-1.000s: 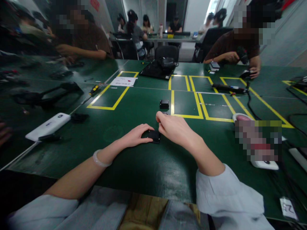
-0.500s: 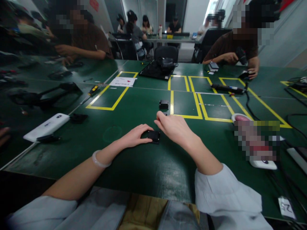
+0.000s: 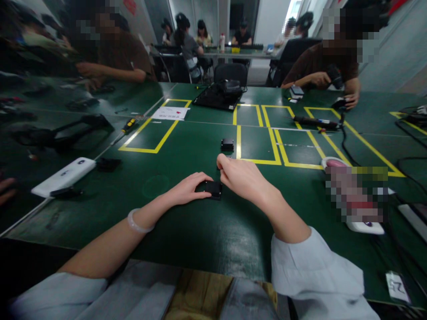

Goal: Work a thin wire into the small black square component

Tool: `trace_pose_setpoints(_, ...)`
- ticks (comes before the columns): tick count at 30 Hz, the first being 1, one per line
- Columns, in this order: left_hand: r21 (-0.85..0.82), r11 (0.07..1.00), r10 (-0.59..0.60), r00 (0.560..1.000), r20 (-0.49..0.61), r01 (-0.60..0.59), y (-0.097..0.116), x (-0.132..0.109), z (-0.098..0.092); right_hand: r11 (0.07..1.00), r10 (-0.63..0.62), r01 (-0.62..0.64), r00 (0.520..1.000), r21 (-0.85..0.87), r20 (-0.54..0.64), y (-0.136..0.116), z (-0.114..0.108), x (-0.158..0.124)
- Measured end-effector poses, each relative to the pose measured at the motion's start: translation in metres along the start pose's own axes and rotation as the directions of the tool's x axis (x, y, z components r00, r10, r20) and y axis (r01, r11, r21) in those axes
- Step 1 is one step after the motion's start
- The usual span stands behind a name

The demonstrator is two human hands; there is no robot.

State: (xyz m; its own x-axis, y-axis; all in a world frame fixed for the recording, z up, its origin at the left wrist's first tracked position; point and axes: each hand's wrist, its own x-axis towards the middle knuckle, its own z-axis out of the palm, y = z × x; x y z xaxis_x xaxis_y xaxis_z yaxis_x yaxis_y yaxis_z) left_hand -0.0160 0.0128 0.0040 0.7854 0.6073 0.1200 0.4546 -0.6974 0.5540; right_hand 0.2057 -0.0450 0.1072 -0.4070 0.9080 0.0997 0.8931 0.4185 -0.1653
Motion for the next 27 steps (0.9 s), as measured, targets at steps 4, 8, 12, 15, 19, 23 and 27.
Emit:
trace_pose_setpoints(4,0.008,1.0,0.001,1.0,0.008,-0.001,0.0012,0.0001,-0.0011,0.996,-0.083,0.083,0.996,0.021,0.027,0.0004,-0.0021,-0.0011)
trace_pose_setpoints(8,0.01,1.0,0.001,1.0,0.007,-0.001,0.0006,-0.0002,-0.001,0.997,-0.07,0.069,0.997,0.04,0.012,-0.002,-0.0016,-0.0008)
trace_pose_setpoints(12,0.007,1.0,-0.001,1.0,0.009,0.001,0.0,0.0,-0.0004,0.996,0.071,-0.07,0.997,-0.061,0.012,-0.0055,0.0004,0.0022)
trace_pose_setpoints(15,0.005,1.0,0.0,1.0,0.009,0.0,0.0001,0.0003,-0.0005,0.987,0.104,-0.101,0.994,-0.126,0.02,-0.0047,0.0016,0.0031)
trace_pose_setpoints(19,0.001,1.0,0.0,1.0,0.015,0.0,0.001,0.0006,-0.001,0.998,0.053,-0.052,0.998,-0.047,0.016,-0.0015,0.001,0.0008)
trace_pose_setpoints(23,-0.005,1.0,-0.003,1.0,0.013,0.003,0.0019,0.0009,-0.0009,0.999,0.048,-0.048,0.999,-0.023,0.013,-0.0017,-0.0013,-0.0006)
trace_pose_setpoints(27,0.001,1.0,-0.003,1.0,0.011,0.003,0.0021,0.0014,0.0,0.993,0.08,-0.08,0.997,-0.089,-0.002,-0.0041,-0.0012,0.0017)
